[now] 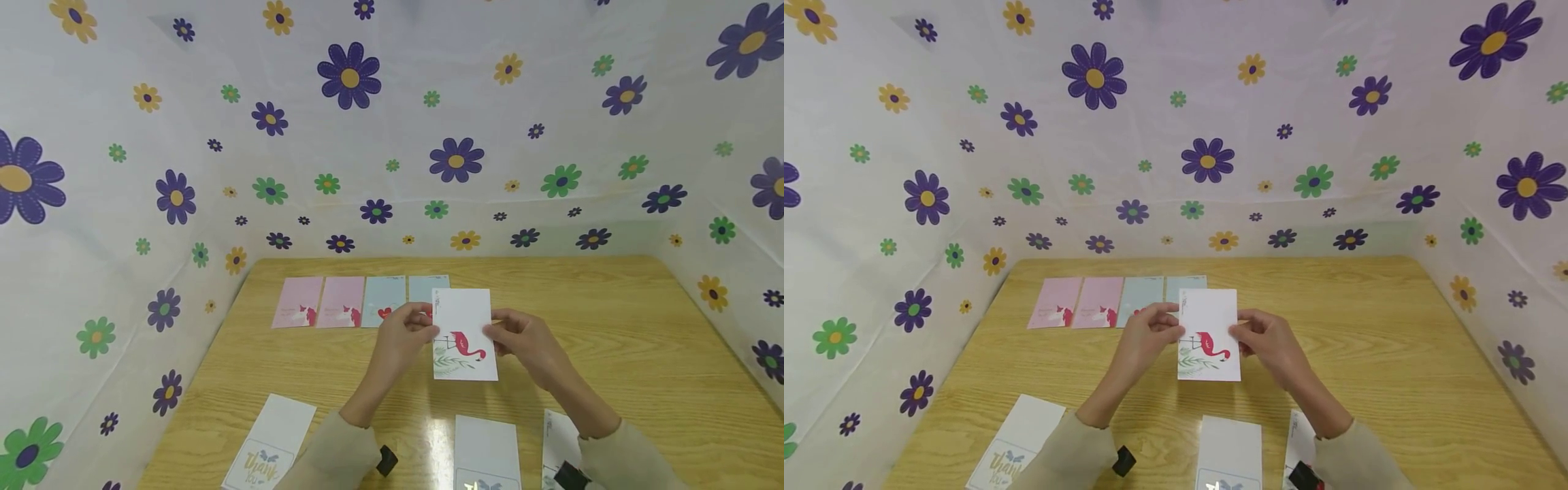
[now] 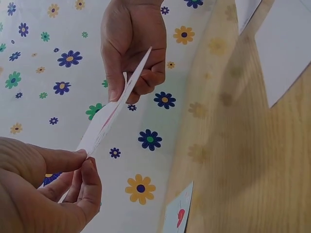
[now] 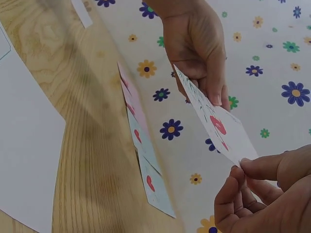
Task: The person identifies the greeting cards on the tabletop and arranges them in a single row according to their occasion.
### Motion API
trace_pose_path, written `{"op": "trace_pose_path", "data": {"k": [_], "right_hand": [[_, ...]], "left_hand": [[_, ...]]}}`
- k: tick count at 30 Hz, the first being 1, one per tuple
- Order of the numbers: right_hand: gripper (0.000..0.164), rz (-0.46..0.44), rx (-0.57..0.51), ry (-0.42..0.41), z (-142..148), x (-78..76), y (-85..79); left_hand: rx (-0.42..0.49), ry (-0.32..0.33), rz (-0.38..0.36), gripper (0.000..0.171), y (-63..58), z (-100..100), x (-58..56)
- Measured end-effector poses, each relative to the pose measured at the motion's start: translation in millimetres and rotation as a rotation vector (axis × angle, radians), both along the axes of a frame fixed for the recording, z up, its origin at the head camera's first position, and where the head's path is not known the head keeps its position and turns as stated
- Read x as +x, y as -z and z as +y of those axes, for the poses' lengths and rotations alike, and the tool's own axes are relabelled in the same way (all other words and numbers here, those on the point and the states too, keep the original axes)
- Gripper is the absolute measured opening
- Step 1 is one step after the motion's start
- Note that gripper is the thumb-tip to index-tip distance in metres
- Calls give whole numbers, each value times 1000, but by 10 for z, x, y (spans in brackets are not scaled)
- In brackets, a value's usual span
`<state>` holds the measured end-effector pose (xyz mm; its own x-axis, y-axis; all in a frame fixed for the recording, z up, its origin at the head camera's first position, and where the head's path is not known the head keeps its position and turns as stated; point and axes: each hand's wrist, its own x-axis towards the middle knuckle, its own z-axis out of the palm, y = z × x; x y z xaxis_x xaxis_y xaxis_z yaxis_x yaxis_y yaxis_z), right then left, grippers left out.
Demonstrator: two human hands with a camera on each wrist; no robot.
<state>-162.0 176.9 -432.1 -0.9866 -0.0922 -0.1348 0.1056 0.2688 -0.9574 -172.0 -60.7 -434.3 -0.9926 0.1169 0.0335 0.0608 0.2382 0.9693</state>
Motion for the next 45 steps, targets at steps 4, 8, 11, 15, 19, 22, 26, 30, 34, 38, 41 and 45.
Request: {"op": "trace_pose_path", "data": {"k": [4, 8, 11, 15, 19, 22, 26, 30, 34, 38, 41, 45], "right_hand": [[43, 1, 11, 6, 26, -32, -28], [46, 13, -8, 16, 54, -84, -53], [47, 12, -26, 26, 67, -125, -56], [48, 5, -18, 48, 64, -180, -42], [48, -4, -8, 69, 62, -257, -13], [46, -5, -12, 88, 81, -307, 5], [41, 5, -10, 111, 112, -350, 25], [39, 12, 2, 131, 124, -389, 46], [40, 17, 20, 152, 141, -448, 64], [40, 16, 39, 169, 164, -506, 98], [39, 11, 47, 185, 183, -549, 133], [40, 4, 61, 205, 204, -599, 175]], "left_hand": [[23, -9, 9, 33, -18, 70, -69], [22, -31, 16, 30, -13, 135, -137], [21, -50, 12, 27, -3, 178, -192], [29, -81, -7, 23, 3, 225, -271], [24, -115, -17, 19, 19, 258, -346], [22, -125, -19, 19, 51, 295, -412], [25, -131, -17, 19, 94, 366, -499], [18, -144, -20, 18, 124, 437, -565], [23, -152, -30, 17, 155, 491, -625], [36, -146, -38, 17, 205, 527, -673], [33, -136, -38, 19, 252, 555, -709], [-1, -126, -52, 23, 281, 594, -748]]}}
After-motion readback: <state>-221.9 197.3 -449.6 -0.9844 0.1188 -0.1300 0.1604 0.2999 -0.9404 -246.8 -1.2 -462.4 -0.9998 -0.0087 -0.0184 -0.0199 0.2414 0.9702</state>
